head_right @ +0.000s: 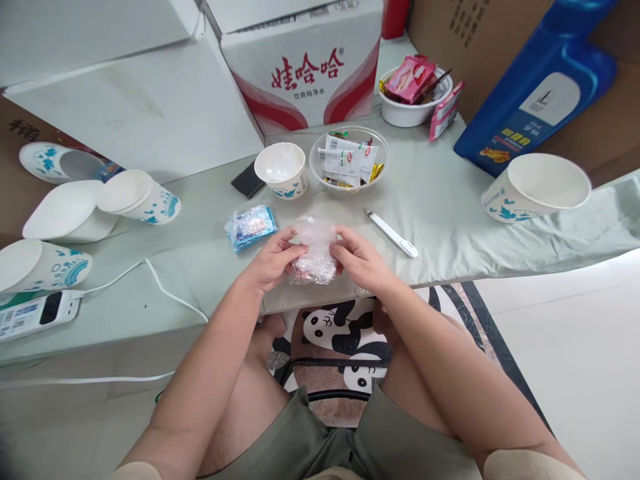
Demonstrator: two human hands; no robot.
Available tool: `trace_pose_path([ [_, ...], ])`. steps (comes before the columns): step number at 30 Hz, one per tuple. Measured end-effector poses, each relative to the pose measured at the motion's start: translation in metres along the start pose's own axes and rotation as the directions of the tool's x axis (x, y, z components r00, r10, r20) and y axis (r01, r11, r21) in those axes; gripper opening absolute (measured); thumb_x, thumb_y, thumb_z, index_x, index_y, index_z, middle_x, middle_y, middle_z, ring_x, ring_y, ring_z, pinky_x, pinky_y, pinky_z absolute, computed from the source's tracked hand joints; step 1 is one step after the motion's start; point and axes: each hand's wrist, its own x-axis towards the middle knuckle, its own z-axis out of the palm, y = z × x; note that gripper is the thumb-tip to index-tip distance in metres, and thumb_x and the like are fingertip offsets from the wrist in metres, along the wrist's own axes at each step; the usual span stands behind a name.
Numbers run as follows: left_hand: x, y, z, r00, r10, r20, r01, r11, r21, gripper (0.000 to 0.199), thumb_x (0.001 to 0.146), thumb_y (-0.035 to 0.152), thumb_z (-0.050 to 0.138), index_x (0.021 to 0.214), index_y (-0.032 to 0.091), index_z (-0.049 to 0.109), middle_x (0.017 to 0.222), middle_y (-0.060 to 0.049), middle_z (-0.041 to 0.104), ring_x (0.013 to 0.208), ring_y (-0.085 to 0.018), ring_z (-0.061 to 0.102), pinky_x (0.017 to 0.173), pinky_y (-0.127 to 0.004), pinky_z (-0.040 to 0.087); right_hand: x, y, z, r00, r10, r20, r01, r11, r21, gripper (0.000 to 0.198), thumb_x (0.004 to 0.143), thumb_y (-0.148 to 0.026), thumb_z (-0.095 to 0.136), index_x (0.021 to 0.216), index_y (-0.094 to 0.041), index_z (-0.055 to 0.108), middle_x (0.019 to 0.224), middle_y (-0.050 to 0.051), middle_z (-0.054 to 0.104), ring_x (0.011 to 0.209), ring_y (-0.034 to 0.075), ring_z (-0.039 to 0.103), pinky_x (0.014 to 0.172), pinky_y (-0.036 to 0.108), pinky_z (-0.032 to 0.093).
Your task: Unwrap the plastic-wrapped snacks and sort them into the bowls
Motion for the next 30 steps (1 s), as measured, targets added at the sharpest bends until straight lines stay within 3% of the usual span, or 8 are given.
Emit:
trace_pose_path([
  [6, 0.001, 0.008, -0.011, 0.998, -0.045, 0.044, 0.046, 0.998, -0.032, 0.038, 0.073, 0.053, 0.066, 0.077, 0.015, 0.068, 0.067, -0.002, 0.063, 0.058, -0.012, 0.059, 0.053, -0.025, 0.049, 0.000, -0.003, 0.002, 0.997, -0.032, 0.070, 0.038, 0.995, -0.088, 0.025, 0.086, -0.030, 0.046, 0.082, -0.021, 0.069, 0.080, 0.002, 0.066, 0.070, 0.015, 0.060, 0.069, 0.030, 0.050],
  [13, -0.019, 0.021, -0.024, 0.937, 0.219, -0.272, -0.128, 0.940, 0.315, 0.025, 0.072, 0.030, 0.078, 0.092, 0.022, 0.064, 0.073, 0.003, 0.062, 0.064, -0.011, 0.054, 0.063, -0.026, 0.045, 0.008, -0.001, 0.013, 0.992, -0.124, 0.016, 0.121, 0.922, -0.368, 0.030, 0.092, -0.034, 0.049, 0.113, -0.019, 0.065, 0.112, 0.010, 0.068, 0.093, 0.020, 0.064, 0.079, 0.034, 0.052],
  [15, -0.023, 0.038, -0.033, 0.843, 0.343, -0.416, -0.194, 0.913, 0.360, 0.034, 0.074, 0.029, 0.076, 0.103, 0.026, 0.058, 0.077, 0.005, 0.063, 0.068, -0.011, 0.056, 0.068, -0.027, 0.047, 0.013, 0.002, 0.017, 0.993, -0.113, 0.027, 0.115, 0.914, -0.388, 0.029, 0.092, -0.030, 0.050, 0.115, -0.020, 0.063, 0.112, 0.010, 0.068, 0.092, 0.020, 0.065, 0.079, 0.034, 0.052],
  [20, 0.011, 0.102, -0.054, 0.384, 0.761, -0.523, -0.127, 0.605, 0.786, 0.014, 0.074, 0.017, 0.066, 0.084, 0.022, 0.057, 0.081, 0.001, 0.062, 0.074, -0.014, 0.058, 0.069, -0.027, 0.048, 0.026, 0.003, 0.027, 0.984, -0.133, 0.122, 0.173, 0.882, -0.438, 0.028, 0.092, -0.024, 0.049, 0.116, -0.019, 0.062, 0.108, 0.010, 0.068, 0.092, 0.020, 0.065, 0.080, 0.035, 0.050],
  [23, 0.058, 0.132, -0.056, 0.531, 0.779, -0.334, 0.021, 0.382, 0.924, 0.020, 0.067, 0.004, 0.061, 0.076, 0.022, 0.059, 0.077, 0.001, 0.061, 0.074, -0.015, 0.057, 0.075, -0.029, 0.049, 0.031, 0.001, 0.032, 0.981, -0.114, 0.155, 0.173, 0.875, -0.453, 0.028, 0.093, -0.022, 0.050, 0.118, -0.019, 0.062, 0.108, 0.010, 0.069, 0.093, 0.021, 0.065, 0.081, 0.036, 0.049],
  [25, 0.086, 0.142, -0.052, 0.750, 0.615, -0.245, 0.064, 0.302, 0.951, 0.022, 0.062, 0.002, 0.063, 0.070, 0.022, 0.059, 0.071, 0.001, 0.059, 0.072, -0.017, 0.057, 0.077, -0.031, 0.049, 0.032, 0.000, 0.035, 0.981, -0.098, 0.167, 0.166, 0.871, -0.462, 0.029, 0.093, -0.021, 0.050, 0.119, -0.019, 0.062, 0.109, 0.010, 0.069, 0.094, 0.022, 0.066, 0.081, 0.036, 0.048],
  [28, 0.113, 0.150, -0.046, 0.945, 0.238, -0.226, 0.125, 0.374, 0.919, 0.015, 0.061, 0.007, 0.067, 0.063, 0.021, 0.061, 0.061, 0.000, 0.057, 0.067, -0.018, 0.058, 0.073, -0.032, 0.050, 0.032, 0.000, 0.038, 0.979, -0.080, 0.188, 0.160, 0.870, -0.466, 0.029, 0.093, -0.020, 0.048, 0.119, -0.019, 0.063, 0.109, 0.010, 0.070, 0.098, 0.023, 0.066, 0.084, 0.037, 0.048],
  [30, 0.125, 0.152, -0.045, 0.972, 0.010, -0.233, 0.201, 0.470, 0.859, 0.013, 0.061, 0.008, 0.067, 0.060, 0.019, 0.062, 0.059, -0.002, 0.059, 0.064, -0.019, 0.060, 0.069, -0.033, 0.051, 0.032, 0.000, 0.039, 0.978, -0.074, 0.196, 0.161, 0.865, -0.475, 0.029, 0.094, -0.020, 0.048, 0.119, -0.019, 0.063, 0.108, 0.010, 0.070, 0.098, 0.023, 0.066, 0.085, 0.037, 0.047],
])
